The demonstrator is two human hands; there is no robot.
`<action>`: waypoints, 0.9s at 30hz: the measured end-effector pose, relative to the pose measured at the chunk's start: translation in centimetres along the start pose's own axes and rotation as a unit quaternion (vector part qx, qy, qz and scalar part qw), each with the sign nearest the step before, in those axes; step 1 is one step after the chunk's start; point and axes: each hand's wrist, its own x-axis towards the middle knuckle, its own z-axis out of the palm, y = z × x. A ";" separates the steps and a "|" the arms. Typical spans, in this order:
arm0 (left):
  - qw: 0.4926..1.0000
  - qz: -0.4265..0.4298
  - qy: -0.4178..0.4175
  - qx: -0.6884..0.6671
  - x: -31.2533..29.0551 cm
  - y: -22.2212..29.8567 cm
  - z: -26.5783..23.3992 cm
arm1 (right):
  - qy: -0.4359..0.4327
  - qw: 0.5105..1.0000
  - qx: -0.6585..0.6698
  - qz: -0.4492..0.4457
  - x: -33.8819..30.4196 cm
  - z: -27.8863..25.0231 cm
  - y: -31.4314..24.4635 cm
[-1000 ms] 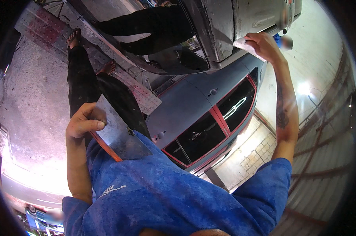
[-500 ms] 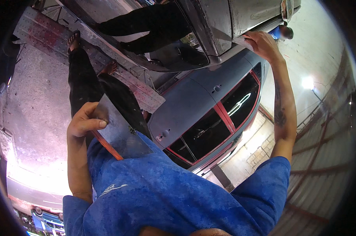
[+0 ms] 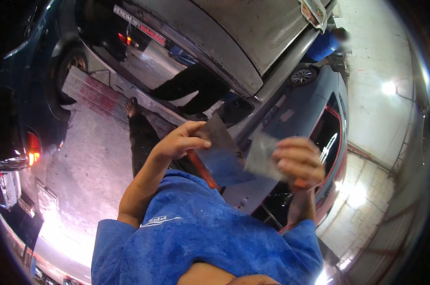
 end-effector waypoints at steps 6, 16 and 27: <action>0.997 -0.036 -0.038 0.059 -1.0 1.9 2.9 | 0.076 0.997 -0.025 0.015 -5.0 3.3 -3.8; 0.997 -0.013 0.064 0.048 -5.0 2.7 3.6 | 0.281 0.841 0.084 0.455 -12.4 6.5 3.0; 0.980 -0.066 0.181 0.057 -7.6 1.2 -2.8 | 0.537 0.551 0.617 0.169 -7.0 6.4 13.6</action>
